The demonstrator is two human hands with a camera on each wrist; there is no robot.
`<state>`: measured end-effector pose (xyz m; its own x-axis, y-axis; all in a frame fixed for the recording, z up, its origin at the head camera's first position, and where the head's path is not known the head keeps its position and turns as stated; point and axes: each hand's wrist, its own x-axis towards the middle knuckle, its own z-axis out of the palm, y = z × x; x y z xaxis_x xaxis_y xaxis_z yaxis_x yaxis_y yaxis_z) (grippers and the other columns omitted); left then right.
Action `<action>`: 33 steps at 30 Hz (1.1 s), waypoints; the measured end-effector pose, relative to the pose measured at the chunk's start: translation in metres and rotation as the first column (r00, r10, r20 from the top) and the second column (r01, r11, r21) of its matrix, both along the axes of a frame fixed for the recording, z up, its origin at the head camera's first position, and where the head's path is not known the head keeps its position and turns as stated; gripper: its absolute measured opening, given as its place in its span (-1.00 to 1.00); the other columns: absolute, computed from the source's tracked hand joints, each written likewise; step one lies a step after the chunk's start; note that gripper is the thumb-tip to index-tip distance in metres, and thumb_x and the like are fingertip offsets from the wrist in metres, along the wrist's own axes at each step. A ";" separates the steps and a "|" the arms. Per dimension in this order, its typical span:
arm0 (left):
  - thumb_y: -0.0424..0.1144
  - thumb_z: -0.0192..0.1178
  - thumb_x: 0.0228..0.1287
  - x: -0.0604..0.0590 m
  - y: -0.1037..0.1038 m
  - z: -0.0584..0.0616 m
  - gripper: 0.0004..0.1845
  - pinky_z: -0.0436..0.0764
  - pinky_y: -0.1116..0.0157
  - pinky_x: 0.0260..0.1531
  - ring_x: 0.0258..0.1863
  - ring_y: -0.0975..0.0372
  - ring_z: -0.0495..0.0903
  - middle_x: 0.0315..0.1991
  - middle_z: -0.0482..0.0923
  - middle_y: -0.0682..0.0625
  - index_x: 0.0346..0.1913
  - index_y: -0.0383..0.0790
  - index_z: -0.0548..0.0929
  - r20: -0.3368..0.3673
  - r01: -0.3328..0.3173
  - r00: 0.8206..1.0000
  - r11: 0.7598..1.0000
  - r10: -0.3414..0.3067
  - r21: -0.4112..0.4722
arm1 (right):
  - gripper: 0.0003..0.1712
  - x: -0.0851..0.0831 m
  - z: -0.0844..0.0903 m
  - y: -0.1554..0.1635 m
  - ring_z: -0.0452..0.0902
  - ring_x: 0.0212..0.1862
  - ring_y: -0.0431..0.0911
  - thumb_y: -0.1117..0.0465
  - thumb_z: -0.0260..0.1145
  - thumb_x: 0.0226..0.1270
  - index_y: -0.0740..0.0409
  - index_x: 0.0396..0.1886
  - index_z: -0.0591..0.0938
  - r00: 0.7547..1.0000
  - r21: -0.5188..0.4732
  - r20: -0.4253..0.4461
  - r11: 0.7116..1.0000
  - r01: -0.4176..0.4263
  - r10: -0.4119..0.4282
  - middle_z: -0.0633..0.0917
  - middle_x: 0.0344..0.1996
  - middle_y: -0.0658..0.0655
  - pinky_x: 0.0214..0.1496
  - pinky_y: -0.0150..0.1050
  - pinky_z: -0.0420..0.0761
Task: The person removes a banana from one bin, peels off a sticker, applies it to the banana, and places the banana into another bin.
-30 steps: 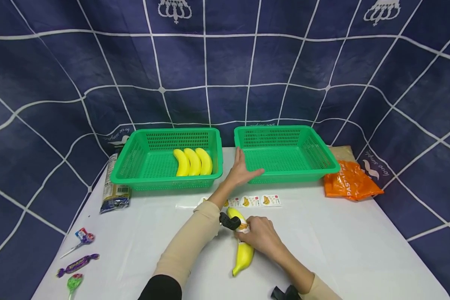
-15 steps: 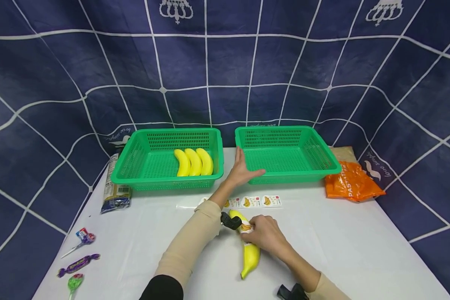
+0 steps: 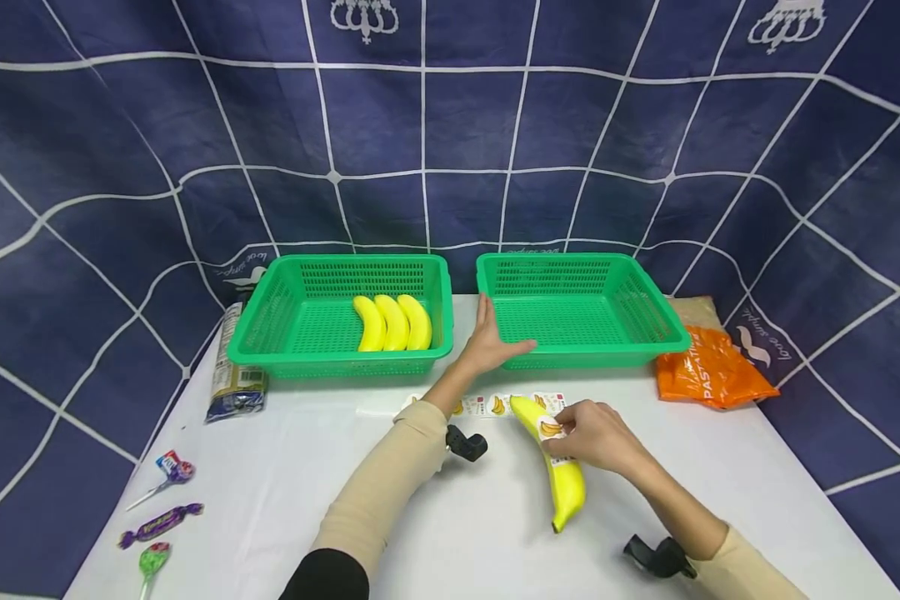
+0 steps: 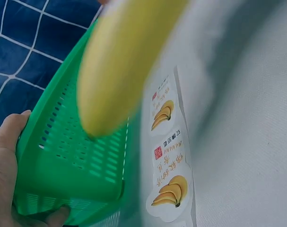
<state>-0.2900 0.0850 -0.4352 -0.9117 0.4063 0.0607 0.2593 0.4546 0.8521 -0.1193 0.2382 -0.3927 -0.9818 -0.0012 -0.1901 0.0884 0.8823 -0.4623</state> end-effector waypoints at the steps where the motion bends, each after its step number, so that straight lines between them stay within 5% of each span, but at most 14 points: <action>1: 0.22 0.35 0.07 -0.001 0.000 -0.001 0.32 0.21 -0.13 0.43 0.56 -0.09 -0.11 0.57 -0.63 0.08 0.55 -0.15 -0.42 -0.001 -0.003 1.000 1.000 0.003 0.002 | -0.67 -0.003 0.006 0.005 0.33 -0.48 -0.16 0.02 0.52 -0.09 0.15 -0.41 0.70 1.000 0.004 0.010 1.000 -0.006 0.006 0.49 -0.61 -0.02 -0.50 -0.34 0.24; 8: 0.21 0.37 0.05 -0.003 0.004 -0.001 0.33 0.21 -0.11 0.43 0.56 -0.07 -0.11 0.58 -0.62 0.08 0.55 -0.14 -0.41 0.006 -0.011 1.000 1.000 0.010 0.020 | -0.37 -0.033 0.050 0.042 0.57 -0.39 -0.16 -0.06 0.49 -0.01 0.34 -0.07 0.70 0.996 0.031 0.062 0.998 -0.059 0.057 0.74 -0.36 0.10 -0.39 -0.33 0.56; 17: 0.22 0.39 0.03 -0.005 0.005 -0.003 0.34 0.26 -0.10 0.41 0.55 -0.08 -0.06 0.58 -0.62 0.09 0.55 -0.19 -0.39 0.009 -0.017 1.000 0.999 0.017 0.028 | -0.33 -0.100 0.095 0.096 0.61 -0.38 -0.14 0.00 0.48 0.10 0.51 -0.02 0.63 0.991 0.014 0.085 0.994 -0.105 0.103 0.74 -0.30 0.23 -0.33 -0.30 0.67; 24: 0.21 0.39 0.02 -0.005 0.007 -0.007 0.35 0.25 -0.08 0.42 0.55 -0.07 -0.05 0.57 -0.64 0.13 0.55 -0.12 -0.42 0.020 -0.018 1.000 0.999 0.018 0.028 | -0.27 -0.149 0.107 0.129 0.63 -0.35 -0.15 -0.06 0.47 0.13 0.53 0.02 0.60 0.987 0.031 0.108 0.992 -0.120 0.116 0.74 -0.26 0.25 -0.25 -0.25 0.73; 33: 0.19 0.42 0.00 -0.004 0.006 -0.006 0.35 0.31 -0.07 0.39 0.53 -0.08 0.03 0.58 -0.61 0.13 0.56 -0.16 -0.37 0.010 -0.029 1.000 0.999 0.028 0.043 | -0.23 -0.201 0.099 0.151 0.68 -0.33 -0.12 -0.09 0.43 0.17 0.53 0.07 0.58 0.982 0.068 0.111 0.985 -0.161 0.153 0.75 -0.19 0.31 -0.16 -0.12 0.75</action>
<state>-0.2941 0.0907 -0.4409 -0.9236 0.3771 0.0691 0.2386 0.4241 0.8736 -0.3202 0.3888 -0.2940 -0.9451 -0.1353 -0.2974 -0.0096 0.9213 -0.3887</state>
